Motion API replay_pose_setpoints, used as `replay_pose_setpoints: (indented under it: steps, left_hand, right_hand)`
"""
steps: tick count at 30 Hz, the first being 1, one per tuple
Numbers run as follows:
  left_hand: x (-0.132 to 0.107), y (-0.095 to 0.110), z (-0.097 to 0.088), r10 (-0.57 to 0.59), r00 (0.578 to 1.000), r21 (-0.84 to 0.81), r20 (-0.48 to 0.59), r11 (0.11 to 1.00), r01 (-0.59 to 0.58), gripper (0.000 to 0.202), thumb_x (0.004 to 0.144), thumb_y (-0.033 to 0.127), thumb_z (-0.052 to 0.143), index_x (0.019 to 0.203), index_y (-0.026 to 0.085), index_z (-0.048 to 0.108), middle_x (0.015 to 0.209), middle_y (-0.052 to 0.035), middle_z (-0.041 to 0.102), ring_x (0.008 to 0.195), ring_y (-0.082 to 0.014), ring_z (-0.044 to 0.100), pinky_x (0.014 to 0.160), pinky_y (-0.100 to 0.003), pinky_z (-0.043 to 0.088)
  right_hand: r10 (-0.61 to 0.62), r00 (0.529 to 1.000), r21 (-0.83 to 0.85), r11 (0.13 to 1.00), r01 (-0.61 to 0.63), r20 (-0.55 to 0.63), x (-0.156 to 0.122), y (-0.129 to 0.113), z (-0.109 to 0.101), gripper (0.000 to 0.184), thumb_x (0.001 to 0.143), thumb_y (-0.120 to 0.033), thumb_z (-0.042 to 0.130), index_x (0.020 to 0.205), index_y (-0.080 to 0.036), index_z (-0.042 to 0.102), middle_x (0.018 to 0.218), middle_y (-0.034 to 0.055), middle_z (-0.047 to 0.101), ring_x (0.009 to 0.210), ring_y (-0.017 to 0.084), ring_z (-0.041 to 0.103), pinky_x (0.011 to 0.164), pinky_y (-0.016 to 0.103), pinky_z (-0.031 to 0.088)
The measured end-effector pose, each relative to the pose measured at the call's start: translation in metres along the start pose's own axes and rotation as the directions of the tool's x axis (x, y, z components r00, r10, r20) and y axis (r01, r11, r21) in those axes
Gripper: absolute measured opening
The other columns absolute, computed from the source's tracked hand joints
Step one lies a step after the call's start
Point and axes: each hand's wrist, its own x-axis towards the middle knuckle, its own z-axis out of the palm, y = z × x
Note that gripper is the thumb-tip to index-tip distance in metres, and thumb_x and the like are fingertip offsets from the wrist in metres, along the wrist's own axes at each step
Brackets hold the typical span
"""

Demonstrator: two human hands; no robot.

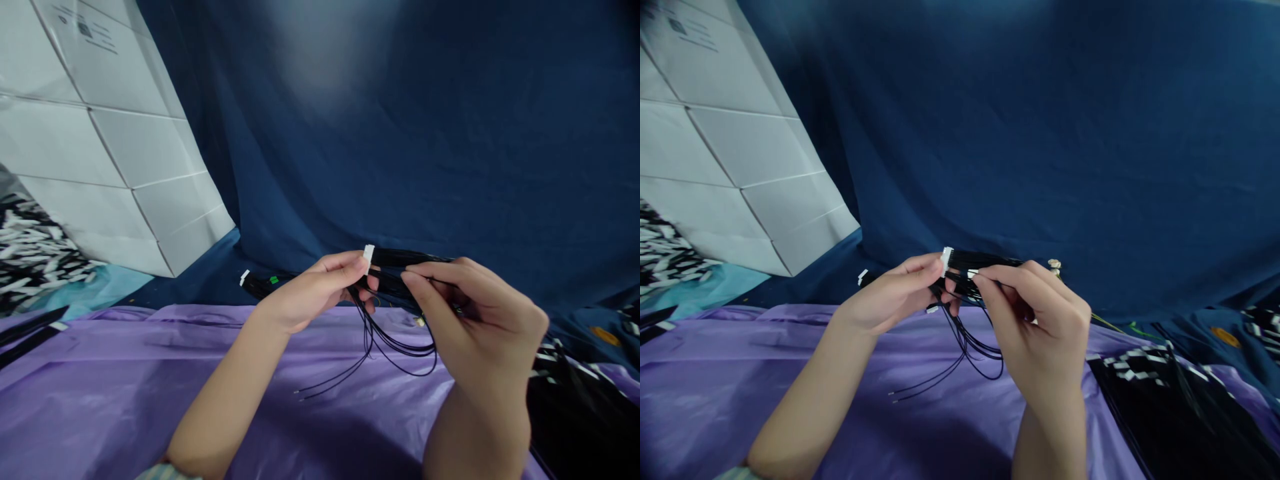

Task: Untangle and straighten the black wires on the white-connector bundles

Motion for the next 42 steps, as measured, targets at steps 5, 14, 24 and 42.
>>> replay_pose_setpoints:
  steps: [5,14,24,42]
  left_hand:
    - [0.001,0.000,0.000,0.002,1.000,-0.009,0.006,1.000,-0.002,0.029,0.092,0.039,0.067,0.083,0.012,0.064,0.081,-0.0016,0.059,0.071,-0.0131,0.061,0.074,-0.031,0.048]
    - [0.001,-0.001,0.004,-0.028,0.999,0.029,-0.036,0.999,0.029,0.030,0.090,0.042,0.068,0.084,0.013,0.063,0.082,-0.0003,0.059,0.072,-0.0129,0.060,0.076,-0.032,0.047]
    - [-0.001,0.002,0.002,-0.009,0.999,0.193,-0.041,0.981,0.017,0.029,0.095,0.042,0.061,0.085,0.014,0.062,0.083,0.0002,0.057,0.076,-0.0114,0.057,0.080,-0.031,0.044]
    - [-0.003,0.006,0.003,-0.021,1.000,0.329,-0.003,0.944,0.021,0.031,0.099,0.042,0.054,0.089,0.014,0.062,0.088,-0.0013,0.057,0.082,-0.0109,0.053,0.082,-0.026,0.043]
  right_hand:
    - [0.008,1.000,0.036,0.999,-0.007,-0.017,-0.001,0.003,0.005,0.012,0.087,-0.010,0.070,0.088,-0.022,0.071,0.069,-0.0062,0.057,0.059,0.005,0.047,0.053,0.024,0.037]
    - [-0.008,0.999,-0.001,1.000,0.008,0.037,0.002,0.008,0.003,0.010,0.088,-0.011,0.070,0.087,-0.021,0.069,0.069,-0.0051,0.058,0.060,0.006,0.049,0.056,0.023,0.040]
    - [-0.209,0.974,-0.060,0.975,0.214,0.089,0.007,0.009,0.001,0.013,0.082,-0.002,0.075,0.085,-0.015,0.071,0.072,-0.0016,0.065,0.063,0.006,0.056,0.060,0.019,0.046]
    - [-0.138,0.952,-0.071,0.984,0.164,0.275,0.004,0.008,-0.005,0.008,0.092,-0.011,0.064,0.094,-0.017,0.069,0.075,-0.0014,0.061,0.058,0.006,0.052,0.055,0.021,0.041]
